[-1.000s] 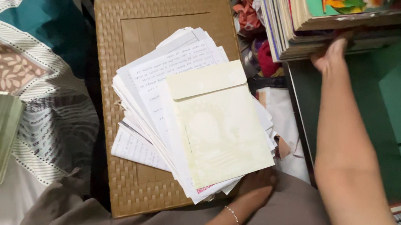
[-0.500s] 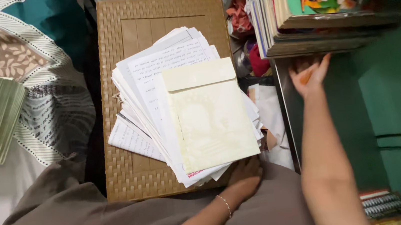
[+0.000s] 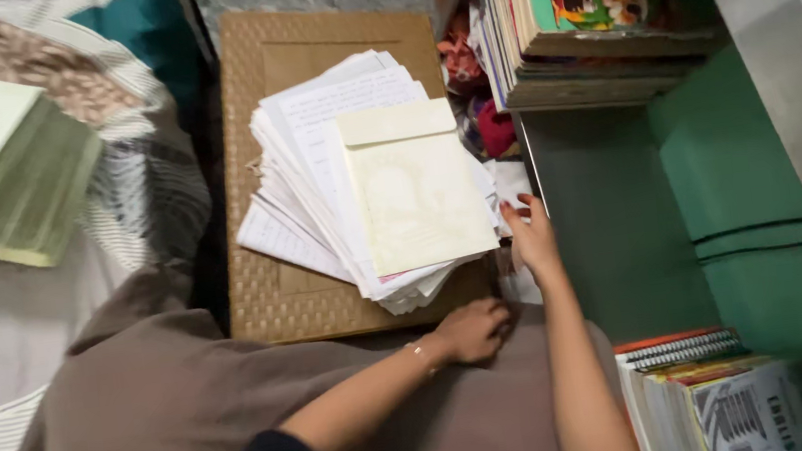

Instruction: The person sits on the floor and organizes a stack of books and papers. They pick up books one by one, place them on a shelf, and then handle loose papers and envelopes, stacking them on the shelf as well.

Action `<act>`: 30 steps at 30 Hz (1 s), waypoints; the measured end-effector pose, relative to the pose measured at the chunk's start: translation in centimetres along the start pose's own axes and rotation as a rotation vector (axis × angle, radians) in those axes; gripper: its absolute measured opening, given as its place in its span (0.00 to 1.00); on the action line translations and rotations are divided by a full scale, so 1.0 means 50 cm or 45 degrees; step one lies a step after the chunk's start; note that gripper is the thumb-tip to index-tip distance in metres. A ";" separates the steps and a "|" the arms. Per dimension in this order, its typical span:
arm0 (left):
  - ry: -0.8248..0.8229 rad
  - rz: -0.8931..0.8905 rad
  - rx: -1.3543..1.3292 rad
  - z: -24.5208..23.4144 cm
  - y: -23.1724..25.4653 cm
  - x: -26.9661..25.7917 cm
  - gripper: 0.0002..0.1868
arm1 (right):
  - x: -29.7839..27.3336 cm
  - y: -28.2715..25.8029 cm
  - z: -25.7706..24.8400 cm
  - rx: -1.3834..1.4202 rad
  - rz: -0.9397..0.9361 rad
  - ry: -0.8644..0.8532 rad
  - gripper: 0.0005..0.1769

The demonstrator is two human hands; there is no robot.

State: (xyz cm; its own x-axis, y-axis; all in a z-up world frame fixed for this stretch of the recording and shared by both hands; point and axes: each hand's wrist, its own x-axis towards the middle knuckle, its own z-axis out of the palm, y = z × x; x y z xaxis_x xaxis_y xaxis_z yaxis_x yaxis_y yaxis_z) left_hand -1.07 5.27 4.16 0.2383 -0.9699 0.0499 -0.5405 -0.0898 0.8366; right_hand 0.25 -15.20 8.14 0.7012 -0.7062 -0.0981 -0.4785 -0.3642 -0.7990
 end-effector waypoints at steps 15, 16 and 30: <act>0.761 -0.062 0.758 -0.400 -0.016 -0.230 0.32 | -0.066 -0.004 0.034 -0.200 -0.089 0.182 0.45; 0.727 -0.095 0.754 -0.383 -0.028 -0.218 0.34 | -0.070 0.005 0.030 -0.143 -0.102 0.170 0.42; 0.650 -0.260 0.699 -0.326 -0.044 -0.202 0.34 | -0.057 -0.029 -0.030 0.356 0.254 -0.163 0.16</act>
State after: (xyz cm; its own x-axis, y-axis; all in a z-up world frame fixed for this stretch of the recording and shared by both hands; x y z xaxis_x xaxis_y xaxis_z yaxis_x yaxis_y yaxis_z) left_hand 10.87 18.97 10.72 0.6463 -0.7096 0.2807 -0.7365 -0.4838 0.4727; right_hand -1.86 -13.57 10.49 0.6776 -0.6584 -0.3276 -0.4618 -0.0343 -0.8863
